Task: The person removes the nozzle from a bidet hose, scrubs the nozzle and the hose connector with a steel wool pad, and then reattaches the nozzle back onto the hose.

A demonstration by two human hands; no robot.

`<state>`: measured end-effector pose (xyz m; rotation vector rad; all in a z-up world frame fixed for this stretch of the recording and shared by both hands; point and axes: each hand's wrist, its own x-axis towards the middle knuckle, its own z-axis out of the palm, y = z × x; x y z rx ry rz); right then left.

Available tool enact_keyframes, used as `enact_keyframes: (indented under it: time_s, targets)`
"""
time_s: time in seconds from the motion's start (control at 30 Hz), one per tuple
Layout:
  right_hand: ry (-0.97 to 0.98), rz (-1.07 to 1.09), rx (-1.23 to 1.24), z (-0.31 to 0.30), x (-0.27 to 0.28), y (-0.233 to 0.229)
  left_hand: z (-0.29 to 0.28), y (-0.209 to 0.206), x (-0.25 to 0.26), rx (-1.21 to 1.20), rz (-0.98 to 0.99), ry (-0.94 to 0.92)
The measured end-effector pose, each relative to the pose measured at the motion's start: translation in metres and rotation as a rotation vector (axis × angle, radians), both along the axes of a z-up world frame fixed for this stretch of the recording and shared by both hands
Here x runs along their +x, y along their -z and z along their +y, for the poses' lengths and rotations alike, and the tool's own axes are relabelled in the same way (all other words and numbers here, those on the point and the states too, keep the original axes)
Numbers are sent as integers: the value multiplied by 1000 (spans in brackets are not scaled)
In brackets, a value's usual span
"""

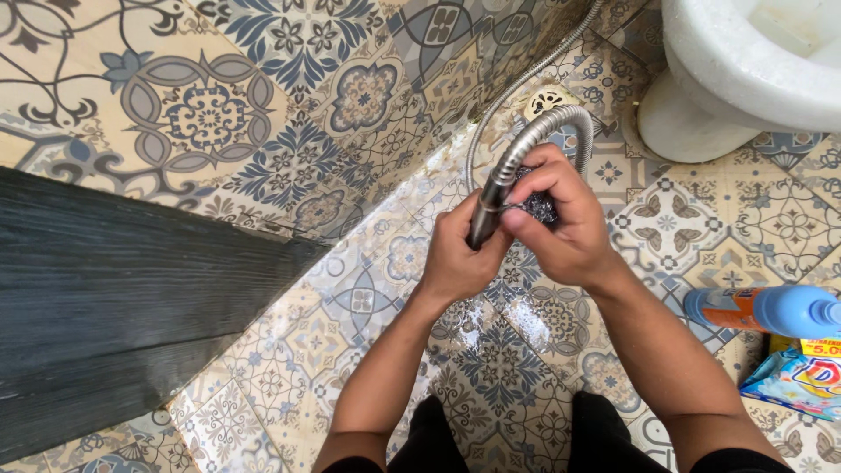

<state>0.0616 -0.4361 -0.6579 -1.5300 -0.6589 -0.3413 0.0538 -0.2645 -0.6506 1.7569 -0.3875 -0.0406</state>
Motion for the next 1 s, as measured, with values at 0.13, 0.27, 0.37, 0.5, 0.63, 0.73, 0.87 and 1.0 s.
enact_keyframes:
  time_s: [0.13, 0.27, 0.37, 0.5, 0.63, 0.73, 0.87, 1.0]
  targets:
    - [-184, 99, 182, -1, -7, 1, 7, 1, -3, -63, -131, 42]
    - [-144, 45, 161, -4, -11, 1, 6, 0, -7, -59, -127, 40]
    - [-67, -3, 113, -2, -14, 1, 3, 0, -7, -68, -129, 2]
    - [132, -89, 127, 10, -14, -3, 0, -3, -9, -93, -94, 29]
    - [223, -198, -9, 10, -13, -12, -1, -11, -11, -105, -48, 22]
    - [274, -188, -10, 14, -12, -14, -7, -16, -15, 6, -111, -90]
    - [309, -258, -14, 15, -14, -14, -8, -20, -16, 86, -167, -148]
    - [220, -221, 3, 8, -10, -13, -1, -23, -15, 109, -193, -114]
